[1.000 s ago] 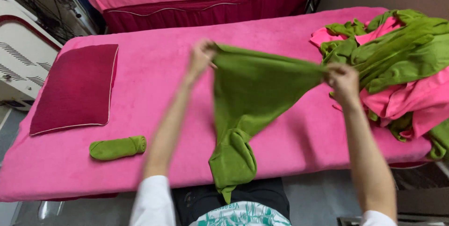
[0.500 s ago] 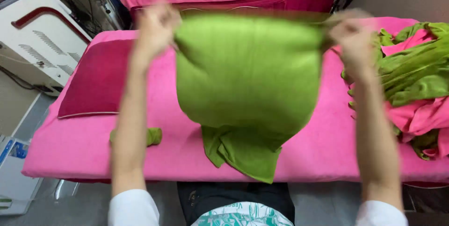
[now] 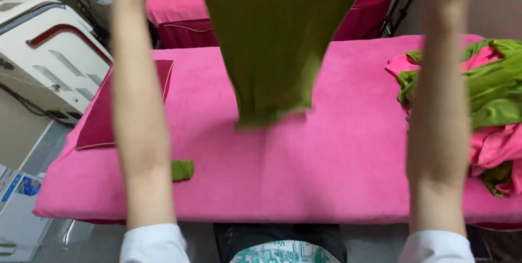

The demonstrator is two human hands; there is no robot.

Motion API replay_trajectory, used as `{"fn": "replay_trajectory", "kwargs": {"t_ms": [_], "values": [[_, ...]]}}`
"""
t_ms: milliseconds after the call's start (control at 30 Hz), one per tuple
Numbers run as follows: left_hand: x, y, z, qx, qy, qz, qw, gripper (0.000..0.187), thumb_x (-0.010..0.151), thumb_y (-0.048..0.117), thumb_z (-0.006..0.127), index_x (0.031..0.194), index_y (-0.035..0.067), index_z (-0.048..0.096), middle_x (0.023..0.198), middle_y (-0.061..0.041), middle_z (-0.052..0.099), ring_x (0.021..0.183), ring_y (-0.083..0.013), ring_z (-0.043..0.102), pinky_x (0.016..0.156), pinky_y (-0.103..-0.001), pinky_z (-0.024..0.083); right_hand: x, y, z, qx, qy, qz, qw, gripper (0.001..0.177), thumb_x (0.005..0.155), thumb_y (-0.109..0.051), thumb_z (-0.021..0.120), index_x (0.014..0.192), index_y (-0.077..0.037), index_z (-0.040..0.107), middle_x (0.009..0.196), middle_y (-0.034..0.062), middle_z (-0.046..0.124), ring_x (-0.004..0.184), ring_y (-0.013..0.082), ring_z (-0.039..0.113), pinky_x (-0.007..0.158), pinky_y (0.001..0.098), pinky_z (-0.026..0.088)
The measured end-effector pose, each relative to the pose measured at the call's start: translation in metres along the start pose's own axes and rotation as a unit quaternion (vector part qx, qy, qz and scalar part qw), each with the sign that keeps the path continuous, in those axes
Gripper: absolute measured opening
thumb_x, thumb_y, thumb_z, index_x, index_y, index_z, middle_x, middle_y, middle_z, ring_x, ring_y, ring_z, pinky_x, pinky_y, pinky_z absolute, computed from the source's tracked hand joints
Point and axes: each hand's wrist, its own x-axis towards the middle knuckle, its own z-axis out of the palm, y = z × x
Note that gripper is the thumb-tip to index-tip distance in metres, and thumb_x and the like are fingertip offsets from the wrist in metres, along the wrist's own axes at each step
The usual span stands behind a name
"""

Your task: Folding and rolling a green towel into a decorative shape on a massage table.

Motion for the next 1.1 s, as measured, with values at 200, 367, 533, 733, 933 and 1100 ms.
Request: {"fn": "replay_trajectory", "kwargs": {"t_ms": [200,367,533,733,933,1100], "values": [[-0.095,0.059,-0.061,0.022,0.022,0.080,0.996,0.012,0.104,0.002,0.056,0.107,0.001,0.067,0.099,-0.009,0.068,0.089,-0.0229,0.065,0.079,-0.040,0.051,-0.015,-0.126,-0.083,0.038,-0.012,0.003,0.999,0.029,0.119,0.014,0.047,0.106,-0.008,0.034,0.103,0.0083,0.031,0.098,0.0224,0.030,0.094,0.0430,0.032],[-0.259,0.040,-0.029,-0.072,-0.014,0.053,0.996,0.011,0.092,-0.008,0.066,0.096,0.002,0.068,0.096,-0.008,0.067,0.091,-0.0213,0.064,0.082,-0.036,0.051,-0.203,-0.112,-0.106,0.065,-0.138,0.125,0.980,0.027,0.096,0.015,0.054,0.111,-0.006,0.063,0.110,0.0080,0.066,0.102,0.0197,0.065,0.091,0.0333,0.054],[-0.462,-0.031,0.021,-0.071,-0.083,-0.172,0.979,0.024,0.081,-0.009,0.074,0.087,0.013,0.083,0.091,-0.007,0.084,0.094,-0.0256,0.079,0.095,-0.040,0.059,-0.354,-0.122,-0.099,0.073,-0.392,0.221,0.890,0.033,0.076,0.008,0.066,0.101,-0.005,0.083,0.092,0.0192,0.087,0.089,0.0378,0.082,0.083,0.0517,0.062],[-0.593,-0.023,0.038,-0.023,-0.152,-0.335,0.930,0.016,0.090,0.005,0.074,0.096,0.015,0.085,0.094,-0.006,0.085,0.096,-0.0275,0.082,0.088,-0.043,0.064,-0.492,-0.102,-0.109,0.071,-0.458,0.386,0.798,0.019,0.093,-0.007,0.070,0.102,-0.005,0.086,0.092,0.0171,0.087,0.096,0.0319,0.083,0.092,0.0484,0.060],[-0.570,0.047,-0.024,-0.033,-0.303,-0.359,0.882,0.009,0.093,0.014,0.071,0.092,0.014,0.080,0.084,-0.008,0.088,0.085,-0.0262,0.084,0.079,-0.044,0.061,-0.425,-0.185,-0.159,0.162,-0.555,0.315,0.753,0.022,0.089,-0.020,0.084,0.071,-0.010,0.079,0.059,0.0014,0.080,0.057,0.0201,0.075,0.061,0.0376,0.062],[-0.494,0.018,0.008,-0.052,-0.283,-0.294,0.912,0.016,0.091,-0.002,0.062,0.099,0.000,0.075,0.088,-0.024,0.081,0.090,-0.0434,0.077,0.086,-0.055,0.058,-0.425,-0.132,-0.141,0.180,-0.404,0.261,0.858,0.016,0.085,-0.014,0.080,0.093,-0.001,0.085,0.077,0.0171,0.089,0.071,0.0315,0.087,0.066,0.0495,0.066]]}}
